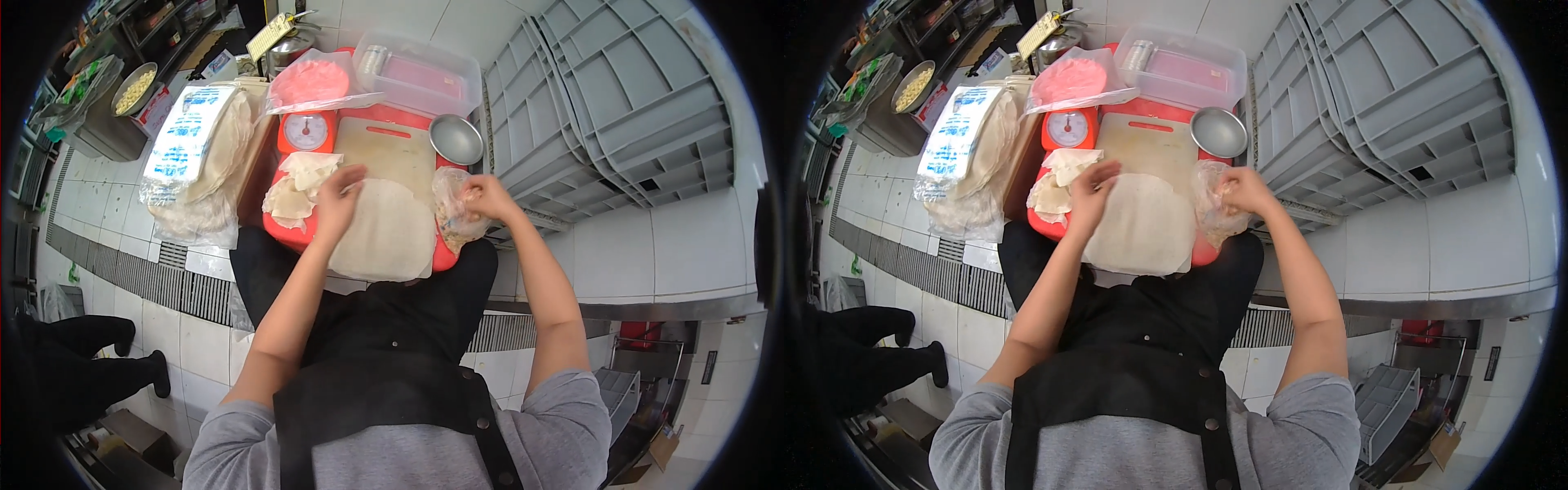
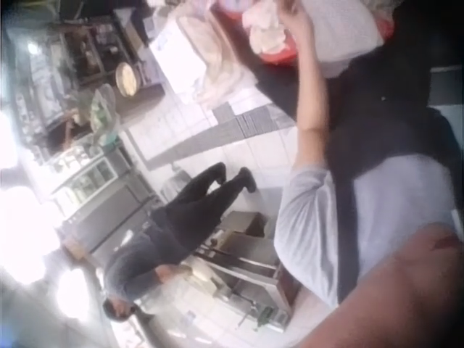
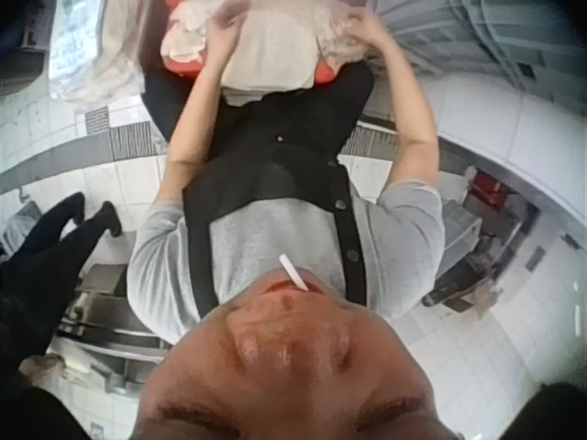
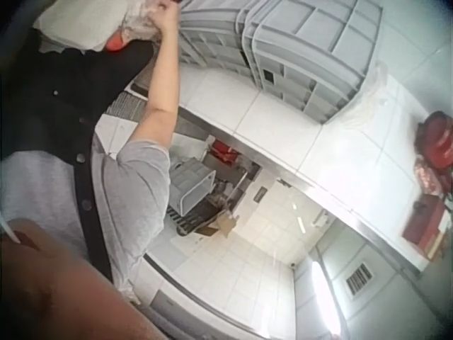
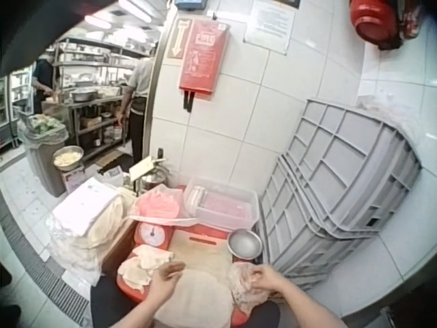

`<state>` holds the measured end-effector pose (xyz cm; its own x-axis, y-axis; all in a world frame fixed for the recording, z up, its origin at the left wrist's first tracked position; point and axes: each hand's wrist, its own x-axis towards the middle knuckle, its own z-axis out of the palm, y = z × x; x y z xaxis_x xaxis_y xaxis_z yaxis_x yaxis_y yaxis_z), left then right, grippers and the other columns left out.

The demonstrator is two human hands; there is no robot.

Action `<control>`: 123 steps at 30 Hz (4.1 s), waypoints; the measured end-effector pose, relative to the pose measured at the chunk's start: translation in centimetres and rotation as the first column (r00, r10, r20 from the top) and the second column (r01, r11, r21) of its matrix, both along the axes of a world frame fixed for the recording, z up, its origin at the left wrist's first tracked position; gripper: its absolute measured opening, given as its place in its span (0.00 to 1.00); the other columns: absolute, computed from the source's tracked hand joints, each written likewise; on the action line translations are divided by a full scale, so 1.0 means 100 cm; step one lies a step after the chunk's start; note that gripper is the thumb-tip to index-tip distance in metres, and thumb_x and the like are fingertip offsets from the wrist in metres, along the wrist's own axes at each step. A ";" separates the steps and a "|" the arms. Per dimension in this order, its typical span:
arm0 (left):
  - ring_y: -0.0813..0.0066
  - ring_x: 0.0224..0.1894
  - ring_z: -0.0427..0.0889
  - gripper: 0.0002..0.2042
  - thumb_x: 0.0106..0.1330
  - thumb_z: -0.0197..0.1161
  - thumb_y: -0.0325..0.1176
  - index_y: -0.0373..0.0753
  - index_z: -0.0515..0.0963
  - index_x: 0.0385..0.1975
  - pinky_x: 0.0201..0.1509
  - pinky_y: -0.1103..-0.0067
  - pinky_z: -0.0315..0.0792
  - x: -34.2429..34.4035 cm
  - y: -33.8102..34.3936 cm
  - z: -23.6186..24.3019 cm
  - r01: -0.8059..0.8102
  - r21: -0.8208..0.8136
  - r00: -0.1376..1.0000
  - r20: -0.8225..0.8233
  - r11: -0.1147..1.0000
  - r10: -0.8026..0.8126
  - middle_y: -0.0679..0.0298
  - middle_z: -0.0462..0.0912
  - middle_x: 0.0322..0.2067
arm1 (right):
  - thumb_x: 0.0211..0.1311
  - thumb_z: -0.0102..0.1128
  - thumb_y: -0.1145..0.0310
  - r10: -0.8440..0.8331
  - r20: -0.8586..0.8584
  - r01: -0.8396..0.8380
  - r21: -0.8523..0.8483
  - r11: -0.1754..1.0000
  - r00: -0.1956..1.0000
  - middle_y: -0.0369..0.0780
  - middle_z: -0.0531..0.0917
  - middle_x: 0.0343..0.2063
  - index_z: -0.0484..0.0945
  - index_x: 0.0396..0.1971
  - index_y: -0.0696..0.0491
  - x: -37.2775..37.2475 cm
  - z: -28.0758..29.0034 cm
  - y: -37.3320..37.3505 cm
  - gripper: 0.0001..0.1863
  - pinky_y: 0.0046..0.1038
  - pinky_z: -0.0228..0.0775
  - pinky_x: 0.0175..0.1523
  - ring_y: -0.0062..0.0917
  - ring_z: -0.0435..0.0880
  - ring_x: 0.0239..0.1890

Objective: Rolling spring rolls using thin wrappers and meat filling in a commercial kitchen.

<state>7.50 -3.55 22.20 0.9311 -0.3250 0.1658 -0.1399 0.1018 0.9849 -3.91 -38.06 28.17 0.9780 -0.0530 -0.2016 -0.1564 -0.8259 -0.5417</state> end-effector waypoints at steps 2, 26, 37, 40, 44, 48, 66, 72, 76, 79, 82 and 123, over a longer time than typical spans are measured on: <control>0.69 0.54 0.86 0.15 0.68 0.61 0.17 0.30 0.80 0.55 0.61 0.76 0.78 0.004 0.029 -0.005 -0.062 -0.005 0.998 -0.007 0.998 0.062 0.55 0.87 0.51 | 0.49 0.73 0.76 -0.174 0.063 0.154 0.237 0.959 0.983 0.33 0.84 0.29 0.82 0.33 0.57 0.005 0.025 -0.003 0.11 0.24 0.75 0.40 0.15 0.81 0.33; 0.78 0.34 0.83 0.08 0.70 0.65 0.22 0.33 0.82 0.47 0.42 0.80 0.78 0.047 0.158 -0.068 -0.609 -0.028 0.780 0.163 0.793 0.604 0.64 0.85 0.31 | 0.52 0.71 0.69 0.302 0.292 -0.130 -0.489 0.862 0.908 0.49 0.87 0.43 0.81 0.42 0.56 0.359 0.039 0.253 0.16 0.43 0.78 0.54 0.49 0.85 0.49; 0.78 0.35 0.86 0.08 0.71 0.64 0.24 0.34 0.82 0.48 0.41 0.80 0.79 0.053 0.149 -0.066 -0.575 -0.045 0.806 0.138 0.817 0.575 0.64 0.85 0.31 | 0.54 0.70 0.72 0.311 0.471 -0.200 -0.271 0.942 0.826 0.52 0.85 0.43 0.82 0.41 0.56 0.259 0.095 0.192 0.14 0.40 0.76 0.50 0.45 0.85 0.46; 0.78 0.38 0.86 0.09 0.73 0.63 0.24 0.33 0.81 0.50 0.43 0.81 0.78 0.052 0.157 -0.065 -0.566 -0.070 0.813 0.119 0.821 0.570 0.64 0.85 0.33 | 0.51 0.70 0.74 0.318 0.496 -0.209 -0.262 0.942 0.808 0.49 0.84 0.40 0.76 0.39 0.59 0.178 0.109 0.167 0.15 0.38 0.75 0.47 0.43 0.84 0.42; 0.78 0.38 0.85 0.09 0.73 0.63 0.24 0.32 0.80 0.50 0.43 0.81 0.78 0.049 0.156 -0.064 -0.539 -0.074 0.830 0.120 0.839 0.544 0.64 0.84 0.34 | 0.54 0.65 0.78 0.059 0.122 0.003 -0.455 0.890 0.991 0.54 0.87 0.35 0.84 0.34 0.61 0.086 0.088 0.087 0.08 0.42 0.80 0.46 0.48 0.88 0.40; 0.77 0.39 0.85 0.10 0.73 0.64 0.24 0.32 0.79 0.51 0.46 0.81 0.78 0.047 0.151 -0.066 -0.512 -0.122 0.848 0.083 0.850 0.523 0.63 0.83 0.35 | 0.50 0.65 0.79 -0.134 -0.216 0.030 -0.430 0.902 0.967 0.52 0.88 0.33 0.86 0.34 0.61 0.016 0.014 0.021 0.09 0.41 0.79 0.45 0.47 0.89 0.39; 0.78 0.40 0.86 0.10 0.73 0.64 0.23 0.33 0.80 0.51 0.44 0.83 0.78 0.051 0.161 -0.077 -0.521 -0.051 0.840 0.147 0.852 0.522 0.64 0.84 0.36 | 0.55 0.58 0.79 -0.172 0.269 0.238 -0.237 0.942 0.948 0.58 0.84 0.33 0.82 0.34 0.61 -0.026 -0.035 0.056 0.07 0.49 0.75 0.47 0.56 0.84 0.41; 0.80 0.38 0.85 0.10 0.73 0.64 0.24 0.34 0.80 0.51 0.41 0.84 0.77 0.049 0.165 -0.076 -0.562 -0.021 0.818 0.135 0.827 0.560 0.66 0.84 0.35 | 0.53 0.59 0.77 -0.153 0.131 0.177 -0.194 0.965 0.980 0.55 0.83 0.29 0.82 0.30 0.60 -0.020 -0.019 0.051 0.05 0.44 0.74 0.43 0.54 0.83 0.35; 0.77 0.38 0.85 0.09 0.71 0.64 0.21 0.33 0.81 0.49 0.45 0.80 0.79 0.047 0.161 -0.076 -0.559 -0.076 0.821 0.088 0.825 0.564 0.64 0.85 0.34 | 0.51 0.67 0.74 -0.144 0.397 0.244 -0.214 0.946 0.906 0.47 0.81 0.25 0.83 0.29 0.58 -0.018 -0.003 0.030 0.05 0.38 0.77 0.41 0.43 0.83 0.31; 0.78 0.39 0.85 0.09 0.72 0.64 0.21 0.33 0.81 0.49 0.46 0.80 0.78 0.044 0.158 -0.070 -0.546 -0.065 0.832 0.073 0.835 0.550 0.64 0.85 0.34 | 0.55 0.69 0.74 -0.165 0.417 0.249 -0.156 0.956 0.894 0.42 0.85 0.29 0.84 0.33 0.59 0.006 0.039 0.033 0.06 0.32 0.79 0.43 0.32 0.87 0.34; 0.79 0.39 0.84 0.09 0.72 0.65 0.23 0.34 0.81 0.49 0.46 0.81 0.77 0.048 0.155 -0.072 -0.553 -0.057 0.828 0.075 0.831 0.556 0.64 0.85 0.34 | 0.64 0.69 0.73 -0.238 0.233 0.178 0.253 0.951 0.943 0.38 0.87 0.36 0.83 0.42 0.60 0.061 0.085 0.054 0.09 0.25 0.79 0.48 0.21 0.87 0.40; 0.82 0.36 0.84 0.09 0.72 0.65 0.24 0.34 0.81 0.49 0.42 0.84 0.75 0.059 0.141 -0.076 -0.567 0.022 0.818 0.134 0.823 0.559 0.66 0.86 0.33 | 0.52 0.63 0.77 0.128 -0.045 -0.133 -0.487 0.863 0.991 0.53 0.88 0.31 0.86 0.26 0.61 0.125 0.091 0.101 0.04 0.41 0.78 0.40 0.45 0.88 0.34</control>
<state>13.45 10.59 14.61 0.9296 0.2376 0.2817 -0.2684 -0.0873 0.9594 8.60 -27.99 37.26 0.9809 -0.0191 -0.1935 -0.0318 -0.9975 -0.0628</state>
